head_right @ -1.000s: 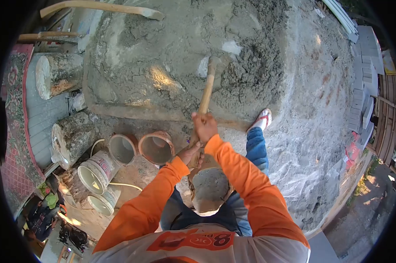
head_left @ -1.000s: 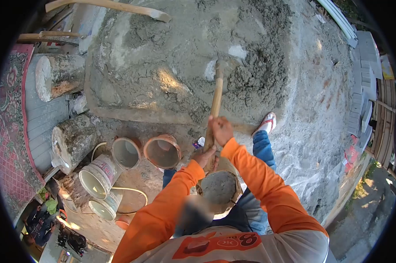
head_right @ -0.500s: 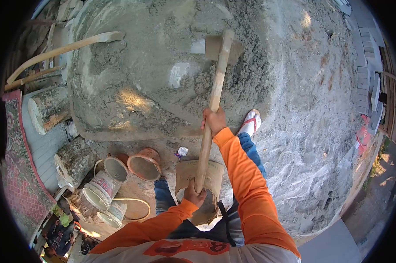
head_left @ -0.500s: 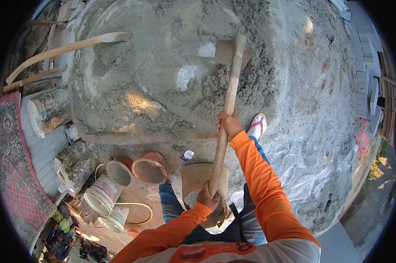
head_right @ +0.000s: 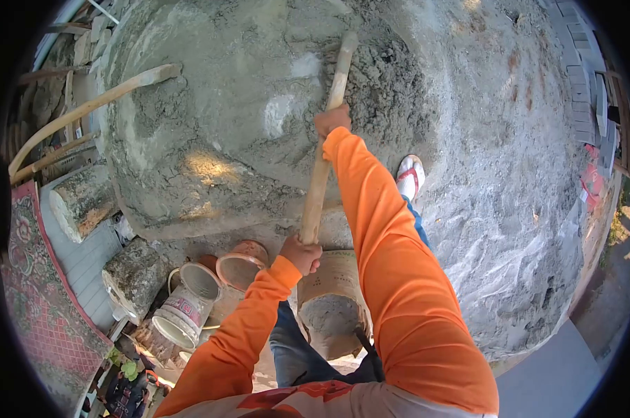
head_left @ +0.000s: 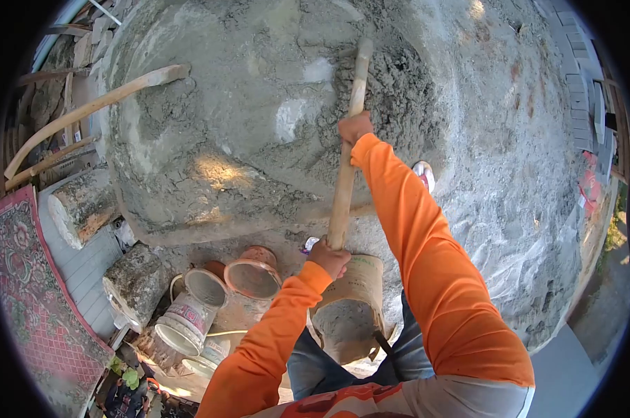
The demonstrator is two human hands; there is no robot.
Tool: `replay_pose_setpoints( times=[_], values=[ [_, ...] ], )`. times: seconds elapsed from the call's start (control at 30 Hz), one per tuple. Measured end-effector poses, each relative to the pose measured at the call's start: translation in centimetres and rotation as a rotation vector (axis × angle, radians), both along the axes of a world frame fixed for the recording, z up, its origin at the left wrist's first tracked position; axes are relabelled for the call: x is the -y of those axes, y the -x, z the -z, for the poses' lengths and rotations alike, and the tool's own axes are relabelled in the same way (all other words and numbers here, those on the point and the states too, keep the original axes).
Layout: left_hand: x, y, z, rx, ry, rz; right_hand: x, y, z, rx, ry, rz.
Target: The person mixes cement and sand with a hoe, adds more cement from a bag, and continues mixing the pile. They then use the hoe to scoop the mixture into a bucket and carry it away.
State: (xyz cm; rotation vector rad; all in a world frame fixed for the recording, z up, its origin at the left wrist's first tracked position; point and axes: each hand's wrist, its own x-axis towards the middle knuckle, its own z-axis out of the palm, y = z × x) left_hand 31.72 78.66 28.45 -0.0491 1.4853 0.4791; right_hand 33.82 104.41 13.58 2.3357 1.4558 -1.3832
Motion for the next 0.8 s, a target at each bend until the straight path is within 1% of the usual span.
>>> replay_pose_setpoints(
  times=[0.03, 0.1, 0.17, 0.23, 0.27, 0.33, 0.37, 0.4, 0.43, 0.47, 0.5, 0.53, 0.57, 0.6, 0.63, 0.7, 0.73, 0.77, 0.8],
  values=[
    [3.1, 0.5, -0.7, -0.015, 0.055, -0.024, 3.4, 0.9, 0.2, -0.079, 0.090, 0.027],
    [8.4, 2.6, -2.2, -0.015, 0.027, 0.062, 8.7, 1.9, -2.9, -0.184, 0.119, 0.059],
    [19.0, 0.5, 2.5, -0.144, -0.074, 0.208, 13.6, 1.2, -2.4, -0.195, 0.151, 0.011],
    [17.6, -0.4, -5.3, -0.370, -0.080, 0.396, 19.9, -0.8, 0.6, -0.317, -0.147, 0.025],
    [18.2, -0.8, -4.3, -0.380, -0.085, 0.387, 20.0, -1.0, -0.1, -0.325, -0.153, 0.017],
    [19.4, -1.9, -0.7, -0.467, -0.258, 0.319, 18.7, -1.6, -2.4, -0.513, -0.229, 0.136],
    [15.9, -1.7, 1.4, -0.567, -0.356, 0.371, 14.7, -1.1, -3.8, -0.566, -0.266, 0.171],
    [11.7, -1.4, 5.0, -0.663, -0.455, 0.386, 8.5, -0.2, -5.8, -0.614, -0.306, 0.208],
    [5.0, -0.8, 6.5, -0.634, -0.391, 0.340, 2.4, 0.9, -8.7, -0.689, -0.277, 0.255],
    [-1.5, 0.3, 7.4, -0.621, -0.363, 0.308, -3.2, 1.3, -7.4, -0.726, -0.348, 0.222],
    [-6.2, 0.8, 10.2, -0.591, -0.424, 0.218, -8.6, 2.0, -7.0, -0.673, -0.407, 0.158],
    [-11.4, 1.6, 8.3, -0.611, -0.401, 0.247, -13.0, 2.5, -6.4, -0.629, -0.424, 0.131],
    [-12.7, 1.2, 7.5, -0.614, -0.390, 0.244, -15.1, 2.4, -4.4, -0.633, -0.414, 0.128],
    [-13.5, 1.0, 7.0, -0.635, -0.369, 0.262, -16.6, 2.3, -2.5, -0.599, -0.222, 0.096],
    [-13.5, 1.2, 6.9, -0.656, -0.345, 0.285, -16.7, 2.6, -0.9, -0.563, -0.028, 0.068],
    [-7.4, -0.9, 7.9, -0.546, -0.239, 0.226, -10.2, 2.0, 3.8, -0.499, 0.164, 0.083],
    [-3.8, -1.8, 8.7, -0.541, -0.220, 0.236, -6.7, 1.9, 8.0, -0.365, -0.006, 0.010],
    [-0.6, -2.3, 8.7, -0.535, -0.208, 0.248, -3.9, 1.7, 10.6, -0.228, -0.186, -0.055],
    [1.2, -2.4, 5.6, -0.531, -0.175, 0.249, -0.2, 1.0, 9.4, -0.213, -0.180, -0.095]
  ],
)
